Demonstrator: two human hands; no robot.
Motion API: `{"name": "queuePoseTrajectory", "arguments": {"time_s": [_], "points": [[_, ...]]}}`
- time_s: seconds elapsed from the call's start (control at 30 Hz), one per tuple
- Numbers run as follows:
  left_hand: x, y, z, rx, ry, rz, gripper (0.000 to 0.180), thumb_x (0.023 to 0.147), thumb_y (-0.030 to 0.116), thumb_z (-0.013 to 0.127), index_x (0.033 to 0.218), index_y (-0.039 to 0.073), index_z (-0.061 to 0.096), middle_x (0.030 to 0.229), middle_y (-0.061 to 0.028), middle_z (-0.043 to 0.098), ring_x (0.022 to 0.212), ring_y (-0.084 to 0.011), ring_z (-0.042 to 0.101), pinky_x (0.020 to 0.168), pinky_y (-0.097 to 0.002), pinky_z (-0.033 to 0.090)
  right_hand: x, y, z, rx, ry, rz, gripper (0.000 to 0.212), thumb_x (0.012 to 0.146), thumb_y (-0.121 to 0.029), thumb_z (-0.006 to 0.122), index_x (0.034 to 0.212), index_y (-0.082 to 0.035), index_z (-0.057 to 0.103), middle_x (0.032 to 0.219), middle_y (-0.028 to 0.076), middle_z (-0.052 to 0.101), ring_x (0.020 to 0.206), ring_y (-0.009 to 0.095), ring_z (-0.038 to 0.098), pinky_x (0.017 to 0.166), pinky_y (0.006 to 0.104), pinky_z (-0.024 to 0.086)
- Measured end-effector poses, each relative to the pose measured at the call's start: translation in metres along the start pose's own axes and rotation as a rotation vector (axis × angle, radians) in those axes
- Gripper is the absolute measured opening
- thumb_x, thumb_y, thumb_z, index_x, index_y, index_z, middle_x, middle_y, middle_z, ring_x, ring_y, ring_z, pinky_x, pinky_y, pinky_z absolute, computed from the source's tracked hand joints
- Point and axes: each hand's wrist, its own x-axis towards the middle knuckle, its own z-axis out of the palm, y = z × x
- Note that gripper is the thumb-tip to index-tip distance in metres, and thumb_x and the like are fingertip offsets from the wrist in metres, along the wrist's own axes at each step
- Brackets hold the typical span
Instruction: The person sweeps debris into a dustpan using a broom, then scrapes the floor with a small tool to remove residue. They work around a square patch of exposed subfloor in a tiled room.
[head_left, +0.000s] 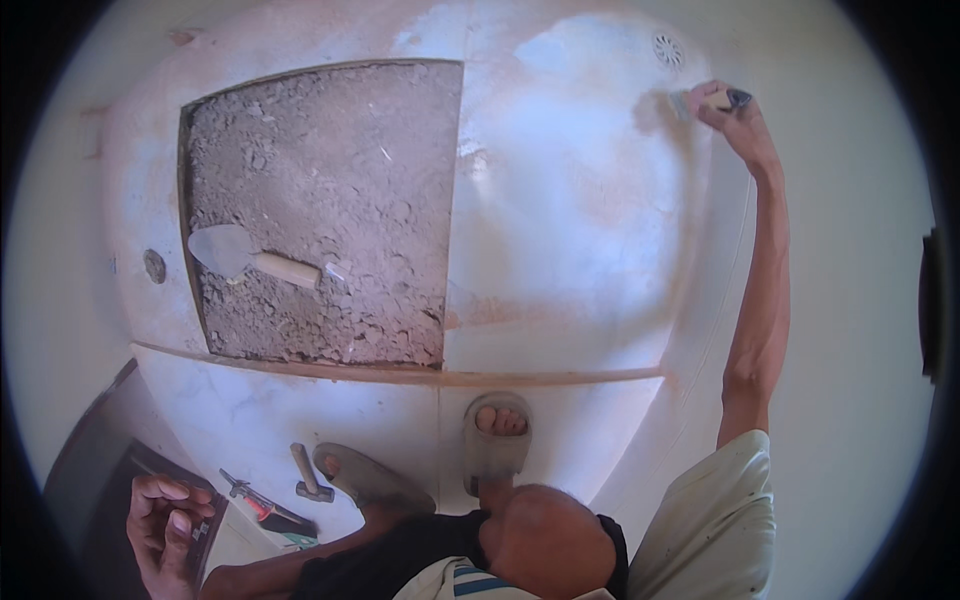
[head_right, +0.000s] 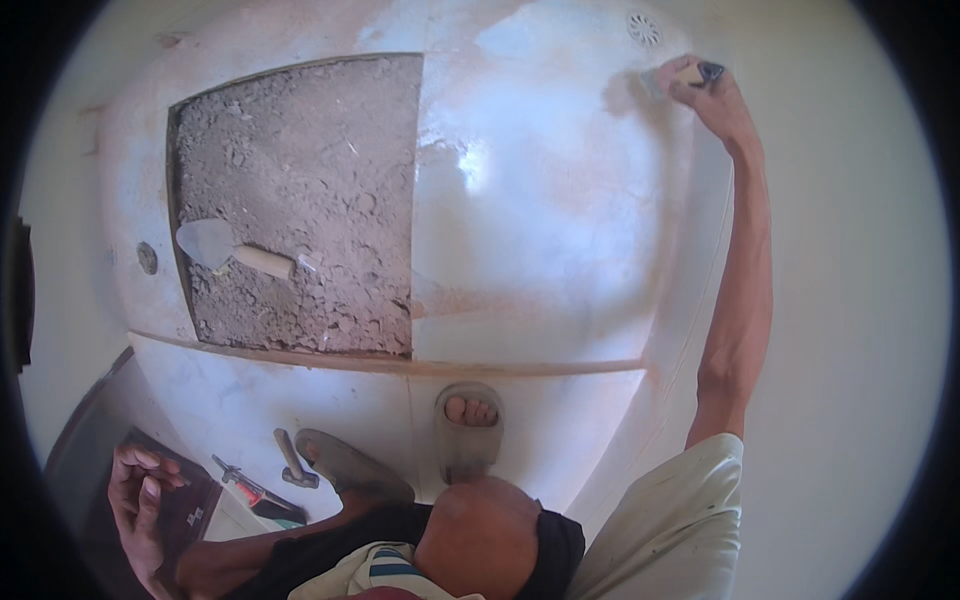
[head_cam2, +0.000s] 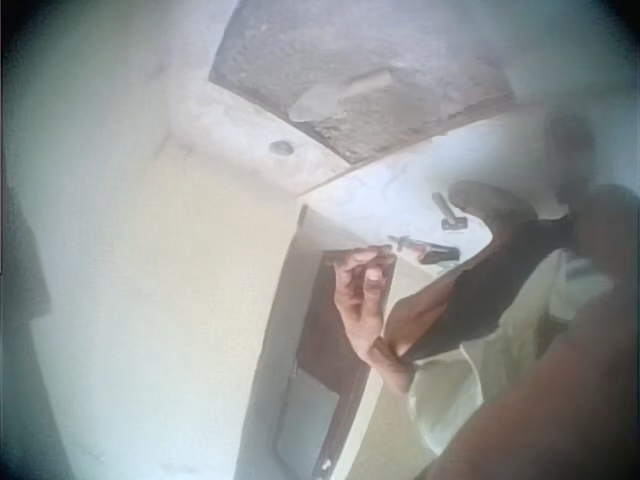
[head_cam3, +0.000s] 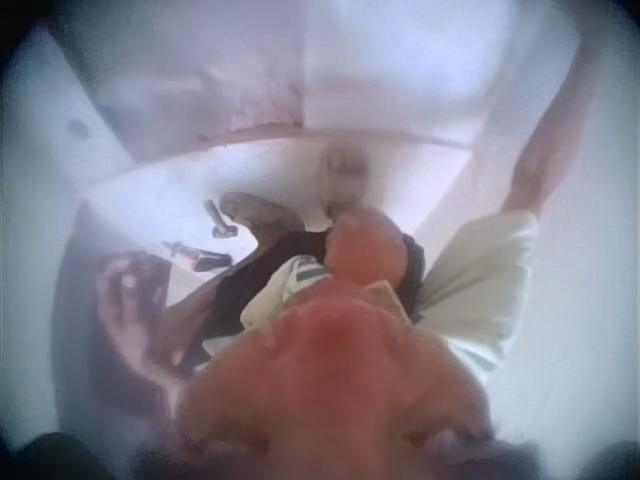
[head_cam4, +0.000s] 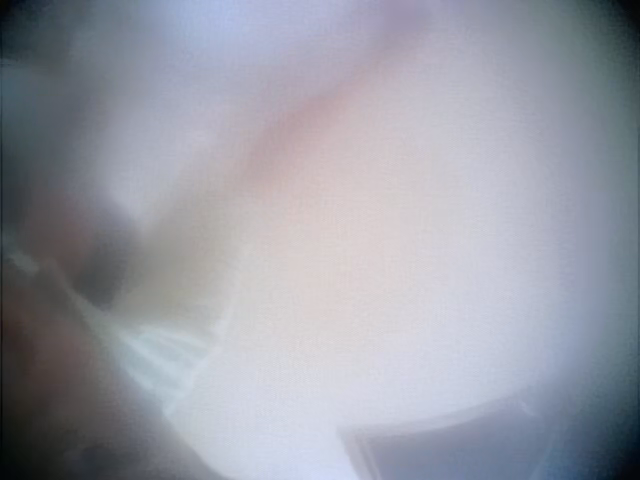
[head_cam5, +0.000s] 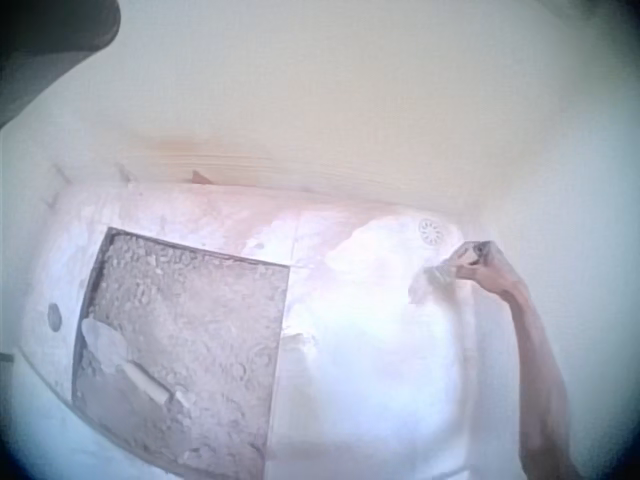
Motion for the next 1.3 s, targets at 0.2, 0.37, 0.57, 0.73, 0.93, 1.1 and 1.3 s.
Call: {"name": "queuePoseTrajectory", "arguments": {"time_s": [0.2,0.37,0.57,0.73,0.93,1.1,1.3], "points": [[0.002,-0.007,-0.004,-0.004,-0.008,0.043,0.041,0.102,0.041,0.073,0.113,0.004,0.059,0.100,-0.0085,0.065,0.091,-0.0156,0.063,0.085,-0.0300,0.052,-0.012,0.005,-0.001,-0.358,0.177,0.047,0.015,0.095,-0.013,0.071,0.107,-0.010,0.079,0.080,0.003,0.071,0.073,0.011,0.063,0.071,0.0333,0.053],[-0.007,0.002,0.006,-0.046,-0.080,0.022,0.041,0.101,0.039,0.074,0.114,0.004,0.060,0.101,-0.0102,0.068,0.093,-0.0159,0.064,0.087,-0.0303,0.052,-0.024,0.006,0.003,-0.394,0.330,-0.058,0.017,0.089,-0.014,0.078,0.104,-0.007,0.080,0.084,0.004,0.073,0.076,0.010,0.066,0.072,0.0285,0.055],[-0.025,0.024,0.032,-0.085,-0.523,0.205,0.024,0.096,0.009,0.078,0.116,-0.001,0.068,0.097,-0.0146,0.076,0.094,-0.0226,0.071,0.088,-0.0409,0.058,-0.044,-0.007,0.012,0.191,0.049,0.194,0.016,0.094,-0.011,0.075,0.109,-0.009,0.080,0.087,0.011,0.075,0.084,0.014,0.073,0.074,0.0323,0.057],[-0.004,0.028,0.044,0.106,-1.142,0.549,0.042,0.091,0.002,0.076,0.131,0.002,0.065,0.124,-0.0156,0.072,0.117,-0.0337,0.069,0.102,-0.0471,0.055,-0.053,0.001,0.020,-0.510,0.188,0.087,0.018,0.095,-0.012,0.077,0.110,-0.003,0.078,0.094,0.007,0.078,0.085,0.017,0.074,0.083,0.0289,0.061],[0.017,0.031,0.059,0.030,-1.184,0.510,0.031,0.093,0.000,0.075,0.124,-0.001,0.068,0.111,-0.0168,0.074,0.106,-0.0297,0.072,0.097,-0.0453,0.058,-0.079,0.004,0.032,-0.267,0.278,0.027,0.019,0.096,-0.016,0.075,0.112,-0.008,0.080,0.087,0.008,0.078,0.081,0.016,0.074,0.073,0.0350,0.057],[-0.004,0.023,0.052,-0.062,-1.080,0.517,0.023,0.095,-0.002,0.075,0.118,-0.003,0.071,0.101,-0.0179,0.076,0.096,-0.0263,0.074,0.092,-0.0438,0.060,-0.098,0.007,0.043,-0.119,0.016,-0.010,0.019,0.099,-0.017,0.072,0.113,-0.006,0.080,0.091,0.003,0.078,0.083,0.015,0.074,0.076,0.0345,0.058],[-0.062,0.008,0.054,-0.584,-0.647,0.367,0.025,0.111,0.016,0.063,0.115,-0.004,0.077,0.105,-0.0134,0.080,0.095,-0.0171,0.078,0.082,-0.0316,0.061,-0.121,0.008,0.081,-0.671,0.464,0.127,0.023,0.097,-0.022,0.075,0.114,-0.006,0.080,0.098,0.003,0.079,0.094,0.013,0.073,0.081,0.0376,0.059]]}}
